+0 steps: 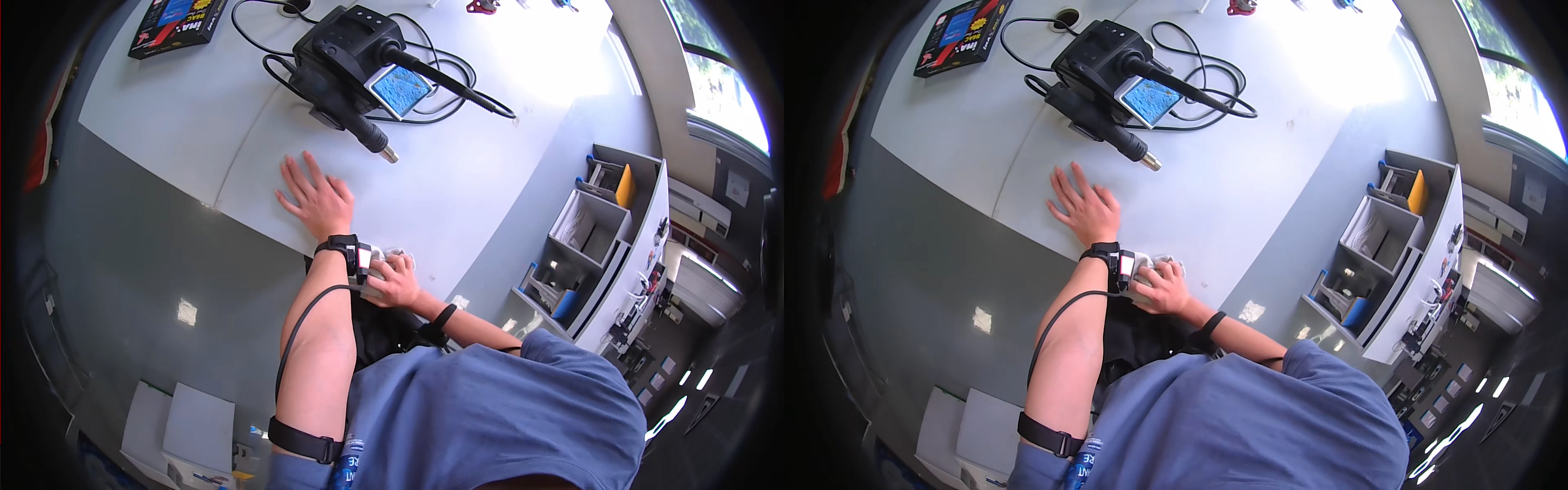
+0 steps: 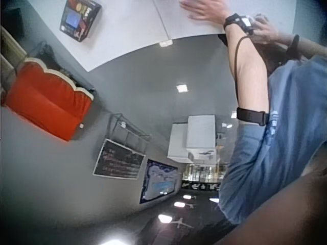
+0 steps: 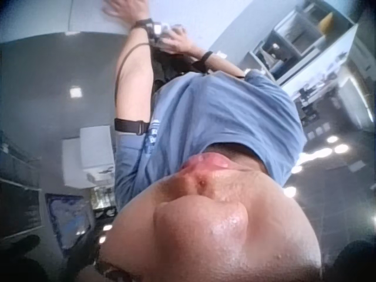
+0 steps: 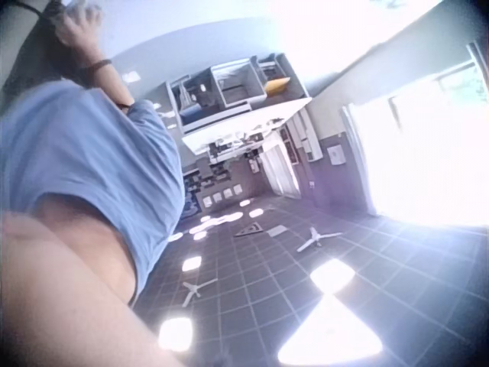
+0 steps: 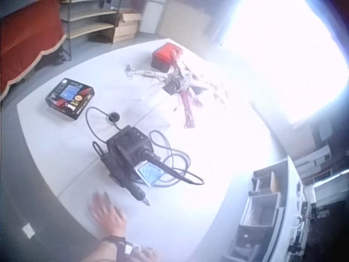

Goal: Wiping down various sections of a large white workshop table using a cleaning cloth.

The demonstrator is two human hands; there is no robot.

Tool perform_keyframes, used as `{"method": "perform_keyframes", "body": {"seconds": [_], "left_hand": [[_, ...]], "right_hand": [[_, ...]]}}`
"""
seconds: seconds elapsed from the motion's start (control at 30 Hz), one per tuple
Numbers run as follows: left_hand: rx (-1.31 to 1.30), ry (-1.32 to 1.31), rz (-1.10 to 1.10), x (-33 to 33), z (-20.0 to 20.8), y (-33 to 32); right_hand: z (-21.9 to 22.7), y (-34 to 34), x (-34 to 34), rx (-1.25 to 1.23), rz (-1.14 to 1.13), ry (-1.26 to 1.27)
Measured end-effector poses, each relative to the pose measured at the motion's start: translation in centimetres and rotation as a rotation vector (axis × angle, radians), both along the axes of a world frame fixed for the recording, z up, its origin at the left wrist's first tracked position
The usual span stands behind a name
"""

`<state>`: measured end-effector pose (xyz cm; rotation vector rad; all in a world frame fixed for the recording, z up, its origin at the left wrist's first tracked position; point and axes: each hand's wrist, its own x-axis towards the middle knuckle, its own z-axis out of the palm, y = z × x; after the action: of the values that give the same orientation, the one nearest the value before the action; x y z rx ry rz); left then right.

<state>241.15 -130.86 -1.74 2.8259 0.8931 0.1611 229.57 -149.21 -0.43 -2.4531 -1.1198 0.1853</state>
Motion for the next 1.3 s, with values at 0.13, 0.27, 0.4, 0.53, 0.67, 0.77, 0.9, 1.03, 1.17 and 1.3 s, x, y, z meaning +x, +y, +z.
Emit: {"method": "perform_keyframes", "body": {"seconds": [0.13, 0.27, 0.4, 0.53, 0.67, 0.77, 0.9, 1.03, 1.17, 1.3], "left_hand": [[-0.005, 0.005, 0.008, -0.3, -0.1, 0.1], [-0.016, 0.001, -0.016, 0.1, 0.2, -0.3], [0.004, 0.020, -0.023, 0.2, -0.1, -0.1], [0.004, 0.054, -0.033, 0.1, -0.2, -0.2], [0.039, 0.080, -0.064, 0.3, -0.2, -0.3], [0.037, 0.045, -0.077, 0.1, -0.5, -0.4], [0.049, 0.039, -0.069, -0.3, -0.8, 0.1], [0.088, 0.015, -0.070, 0.0, -1.3, 0.0], [0.080, -0.010, -0.078, 0.1, -1.5, 0.1], [0.104, -0.003, -0.093, 0.1, -1.7, -0.2]], "right_hand": [[-1.3, -3.9, 6.0, 0.025, 0.062, -0.051], [-1.9, -9.5, 15.5, -0.059, -0.206, -0.147], [-2.0, -15.7, 24.7, -0.165, -0.498, -0.308], [-1.3, -19.3, 29.9, -0.346, -1.159, -0.372], [-2.9, -20.9, 29.3, -0.040, -1.214, -0.316], [-2.9, -19.7, 24.4, 0.007, -1.055, -0.328], [-2.5, -14.5, 12.7, 0.080, -1.143, -0.242], [-1.7, -9.9, 2.6, 0.124, -1.399, -0.088], [-0.5, -6.1, -6.7, 0.086, -1.456, 0.105], [0.0, -6.0, -9.9, 0.088, -1.470, 0.190]]}}
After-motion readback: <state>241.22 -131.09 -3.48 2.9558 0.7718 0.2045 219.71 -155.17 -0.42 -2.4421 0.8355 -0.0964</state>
